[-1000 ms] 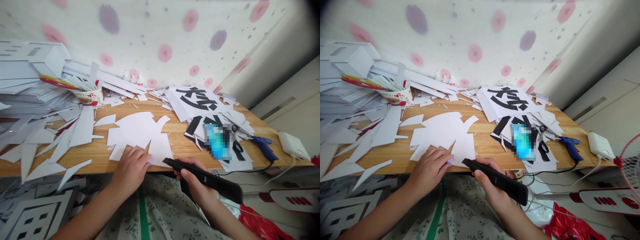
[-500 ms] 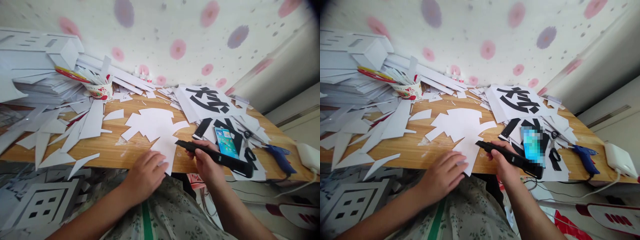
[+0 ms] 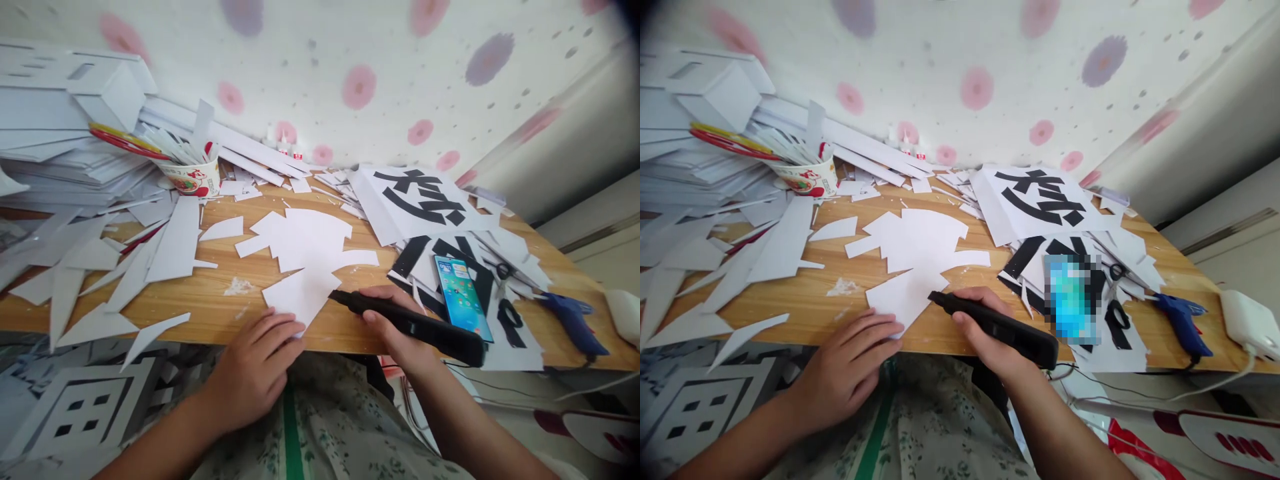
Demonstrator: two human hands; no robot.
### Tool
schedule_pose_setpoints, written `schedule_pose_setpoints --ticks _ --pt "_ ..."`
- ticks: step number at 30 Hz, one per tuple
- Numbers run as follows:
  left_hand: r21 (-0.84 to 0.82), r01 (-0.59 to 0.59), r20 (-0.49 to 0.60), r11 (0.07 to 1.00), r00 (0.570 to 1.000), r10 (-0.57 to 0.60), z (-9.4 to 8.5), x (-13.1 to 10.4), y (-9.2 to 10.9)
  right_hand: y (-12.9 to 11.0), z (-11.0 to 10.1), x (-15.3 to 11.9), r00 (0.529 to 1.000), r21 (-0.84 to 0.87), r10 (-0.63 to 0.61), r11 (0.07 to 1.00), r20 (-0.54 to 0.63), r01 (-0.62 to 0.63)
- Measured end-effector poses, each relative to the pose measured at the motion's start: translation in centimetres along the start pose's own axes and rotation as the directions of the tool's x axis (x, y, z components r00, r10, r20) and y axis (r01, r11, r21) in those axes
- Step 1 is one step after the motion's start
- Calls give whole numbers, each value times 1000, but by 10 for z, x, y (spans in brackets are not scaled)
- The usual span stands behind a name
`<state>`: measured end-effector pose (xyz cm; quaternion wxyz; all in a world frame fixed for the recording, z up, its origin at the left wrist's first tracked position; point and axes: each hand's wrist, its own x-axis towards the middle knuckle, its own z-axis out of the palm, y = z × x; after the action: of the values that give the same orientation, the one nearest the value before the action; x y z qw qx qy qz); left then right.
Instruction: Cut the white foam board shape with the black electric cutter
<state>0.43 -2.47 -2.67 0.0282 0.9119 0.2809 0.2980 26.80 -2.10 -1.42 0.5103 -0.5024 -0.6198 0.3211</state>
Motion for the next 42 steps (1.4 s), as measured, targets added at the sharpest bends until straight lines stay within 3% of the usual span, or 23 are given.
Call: schedule_pose_setpoints --ticks 2,5,8,12,24,33,39,42 --pt "-4 14 -24 1000 1000 -14 -3 -6 -5 -10 4 12 989 -116 -97 987 111 110" --pt "60 45 -53 997 998 -42 -2 -7 -8 -16 12 26 942 -138 -208 958 265 250" --pt "143 48 -35 989 998 -44 3 -4 -9 -13 17 34 915 -118 -231 952 329 283" --pt "215 48 4 975 999 -50 9 -3 -10 -7 18 35 912 -153 -203 951 355 271" --pt "308 20 -41 951 999 -8 13 -3 -10 -4 24 34 900 -193 -257 921 351 338" --pt "366 36 -64 930 998 -14 16 0 -7 -6 25 37 839 -206 -304 879 450 430" --pt "387 65 -82 920 996 -36 19 6 -4 -21 27 49 751 -217 -310 831 582 511" --pt "387 98 -98 917 993 -65 19 9 -3 -19 26 49 741 -229 -313 818 594 529"
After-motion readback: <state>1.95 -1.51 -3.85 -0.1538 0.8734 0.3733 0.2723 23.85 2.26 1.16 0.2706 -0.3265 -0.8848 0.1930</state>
